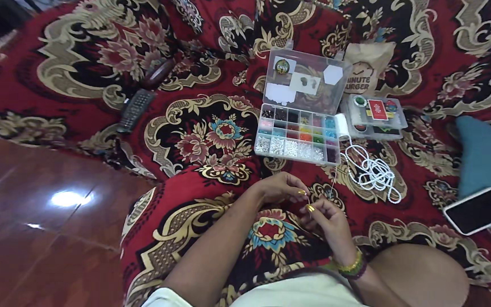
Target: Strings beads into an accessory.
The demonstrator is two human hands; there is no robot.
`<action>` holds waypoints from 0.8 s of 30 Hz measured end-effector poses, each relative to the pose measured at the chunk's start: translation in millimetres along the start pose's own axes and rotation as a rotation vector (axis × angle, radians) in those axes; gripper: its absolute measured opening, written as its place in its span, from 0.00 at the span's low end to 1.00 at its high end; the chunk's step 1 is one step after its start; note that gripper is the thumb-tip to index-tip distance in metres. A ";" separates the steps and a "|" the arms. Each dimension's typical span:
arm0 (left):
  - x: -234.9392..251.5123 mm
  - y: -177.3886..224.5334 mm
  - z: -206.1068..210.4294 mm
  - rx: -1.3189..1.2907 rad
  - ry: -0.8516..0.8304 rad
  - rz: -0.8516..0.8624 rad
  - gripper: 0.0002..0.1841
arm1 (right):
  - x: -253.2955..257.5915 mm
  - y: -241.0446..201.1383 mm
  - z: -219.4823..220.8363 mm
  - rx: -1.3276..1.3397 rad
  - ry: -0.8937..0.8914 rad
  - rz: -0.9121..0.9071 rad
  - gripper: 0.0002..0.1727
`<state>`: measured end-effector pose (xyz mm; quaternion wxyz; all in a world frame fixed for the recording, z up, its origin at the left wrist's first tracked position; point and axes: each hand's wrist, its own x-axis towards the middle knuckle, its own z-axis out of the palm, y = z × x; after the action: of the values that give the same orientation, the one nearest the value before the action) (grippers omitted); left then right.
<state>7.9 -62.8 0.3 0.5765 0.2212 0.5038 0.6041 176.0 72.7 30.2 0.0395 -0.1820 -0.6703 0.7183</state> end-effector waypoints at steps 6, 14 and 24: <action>1.0 -1.6 -1.2 -0.004 -0.015 0.005 0.08 | -0.2 -0.8 0.0 0.003 0.003 0.014 0.06; -0.2 -1.1 1.2 0.009 0.000 -0.009 0.08 | -0.3 0.7 -0.3 -0.002 -0.006 0.004 0.06; 0.9 -1.7 0.1 0.010 -0.025 0.004 0.08 | -0.3 -0.6 1.2 -0.005 -0.011 0.014 0.06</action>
<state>8.6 -62.2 -1.4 0.5804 0.2326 0.4991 0.6000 175.8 71.5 30.9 0.0305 -0.1829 -0.6710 0.7179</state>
